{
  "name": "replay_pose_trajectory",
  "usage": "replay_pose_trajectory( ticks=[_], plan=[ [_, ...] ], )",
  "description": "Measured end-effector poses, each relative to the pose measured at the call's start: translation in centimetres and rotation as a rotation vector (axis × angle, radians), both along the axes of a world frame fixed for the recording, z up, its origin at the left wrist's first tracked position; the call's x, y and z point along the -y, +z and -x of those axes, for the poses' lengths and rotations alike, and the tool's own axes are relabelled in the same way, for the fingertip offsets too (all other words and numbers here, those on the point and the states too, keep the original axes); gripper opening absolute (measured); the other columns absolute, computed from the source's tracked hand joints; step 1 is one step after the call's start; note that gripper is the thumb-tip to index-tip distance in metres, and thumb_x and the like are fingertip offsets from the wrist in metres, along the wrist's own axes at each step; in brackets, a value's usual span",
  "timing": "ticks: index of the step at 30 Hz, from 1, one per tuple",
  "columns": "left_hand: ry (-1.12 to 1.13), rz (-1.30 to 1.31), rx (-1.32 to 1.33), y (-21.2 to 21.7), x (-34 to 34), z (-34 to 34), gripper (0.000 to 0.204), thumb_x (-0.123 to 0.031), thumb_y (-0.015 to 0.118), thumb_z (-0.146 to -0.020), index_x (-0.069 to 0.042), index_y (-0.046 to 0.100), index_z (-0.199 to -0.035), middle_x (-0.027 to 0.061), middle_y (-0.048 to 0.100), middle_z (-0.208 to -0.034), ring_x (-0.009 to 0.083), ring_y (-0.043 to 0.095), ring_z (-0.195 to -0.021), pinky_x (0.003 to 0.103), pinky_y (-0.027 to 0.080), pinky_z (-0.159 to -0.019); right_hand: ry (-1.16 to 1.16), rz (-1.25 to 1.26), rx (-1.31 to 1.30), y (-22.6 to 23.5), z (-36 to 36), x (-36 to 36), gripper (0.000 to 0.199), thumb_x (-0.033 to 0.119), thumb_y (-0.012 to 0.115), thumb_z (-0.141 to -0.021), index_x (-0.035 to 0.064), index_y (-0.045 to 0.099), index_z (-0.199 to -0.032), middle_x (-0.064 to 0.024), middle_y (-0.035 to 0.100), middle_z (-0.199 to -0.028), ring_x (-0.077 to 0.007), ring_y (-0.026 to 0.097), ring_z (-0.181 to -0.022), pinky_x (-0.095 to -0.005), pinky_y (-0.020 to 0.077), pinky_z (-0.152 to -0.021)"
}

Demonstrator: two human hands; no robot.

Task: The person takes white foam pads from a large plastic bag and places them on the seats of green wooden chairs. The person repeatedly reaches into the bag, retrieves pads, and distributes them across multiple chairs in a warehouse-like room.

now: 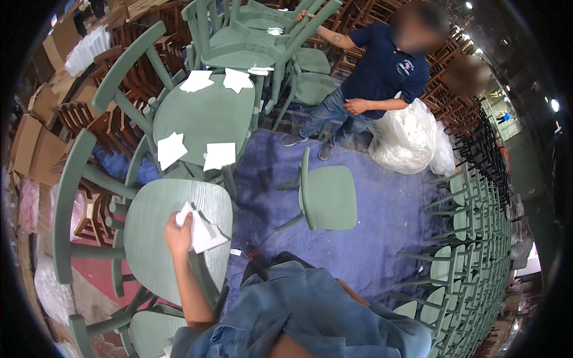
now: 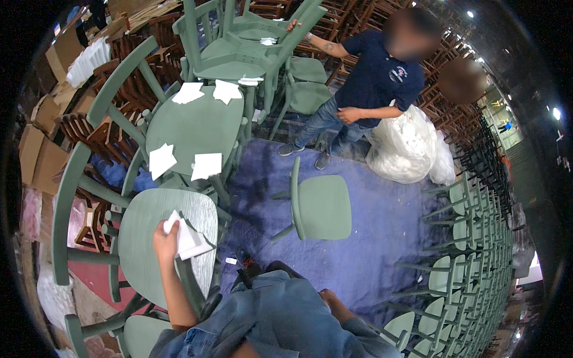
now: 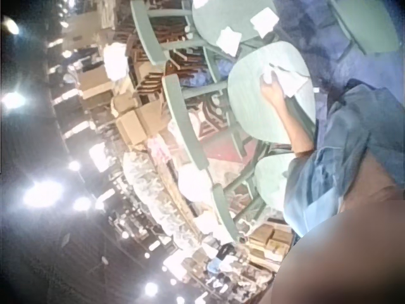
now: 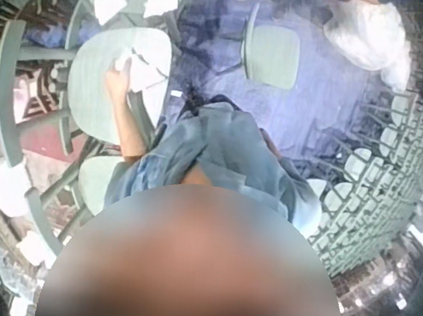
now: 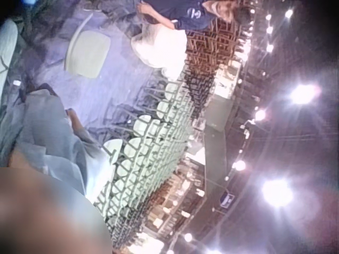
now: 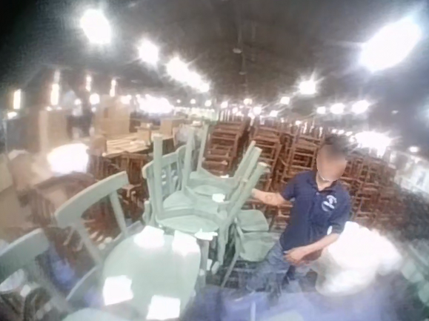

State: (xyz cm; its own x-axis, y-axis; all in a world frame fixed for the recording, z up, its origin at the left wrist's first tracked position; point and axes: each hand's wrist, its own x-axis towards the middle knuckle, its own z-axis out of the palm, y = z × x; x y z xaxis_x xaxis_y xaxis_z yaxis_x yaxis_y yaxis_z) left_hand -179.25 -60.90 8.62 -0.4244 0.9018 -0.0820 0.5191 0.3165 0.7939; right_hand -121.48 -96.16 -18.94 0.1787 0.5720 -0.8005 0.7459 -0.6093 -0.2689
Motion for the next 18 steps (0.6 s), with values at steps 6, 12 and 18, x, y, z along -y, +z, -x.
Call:
replay_pose_trajectory(
  ticks=[6, 12, 18],
  plan=[
    [0.013, -0.056, -0.154, -2.7, 0.1, 0.3, 0.052, -0.041, 0.079, -0.089, 0.000, 0.073, -0.121, 0.0268, 0.076, -0.103, 0.0433, 0.074, -0.099, 0.048, 0.056, -0.089, -0.480, -0.273, -0.218, 2.5, 0.9, -0.7, 0.044, 0.042, 0.064, -0.099, 0.0012, 0.072, -0.113, -0.0140, 0.074, -0.098, -0.0233, 0.070, -0.087, -0.0398, 0.0562, -0.078],
    [0.044, -0.066, -0.304, -3.5, 1.1, 0.2, 0.066, -0.050, 0.078, -0.088, 0.001, 0.070, -0.130, 0.0297, 0.074, -0.119, 0.0462, 0.070, -0.114, 0.049, 0.054, -0.098, -0.828, -0.592, -0.413, 2.2, 3.0, 3.9, 0.039, 0.034, 0.066, -0.102, 0.0015, 0.066, -0.123, -0.0069, 0.071, -0.097, -0.0158, 0.066, -0.082, -0.0338, 0.0531, -0.065],
    [0.011, -0.115, -0.318, -3.0, 1.5, 0.3, 0.067, -0.051, 0.076, -0.089, -0.001, 0.069, -0.133, 0.0286, 0.074, -0.119, 0.0462, 0.070, -0.115, 0.050, 0.053, -0.099, -0.909, -0.360, -0.182, -2.1, 4.7, 21.2, 0.035, 0.028, 0.069, -0.098, -0.0025, 0.071, -0.115, -0.0121, 0.076, -0.095, -0.0205, 0.070, -0.086, -0.0355, 0.0565, -0.078]
  ],
)
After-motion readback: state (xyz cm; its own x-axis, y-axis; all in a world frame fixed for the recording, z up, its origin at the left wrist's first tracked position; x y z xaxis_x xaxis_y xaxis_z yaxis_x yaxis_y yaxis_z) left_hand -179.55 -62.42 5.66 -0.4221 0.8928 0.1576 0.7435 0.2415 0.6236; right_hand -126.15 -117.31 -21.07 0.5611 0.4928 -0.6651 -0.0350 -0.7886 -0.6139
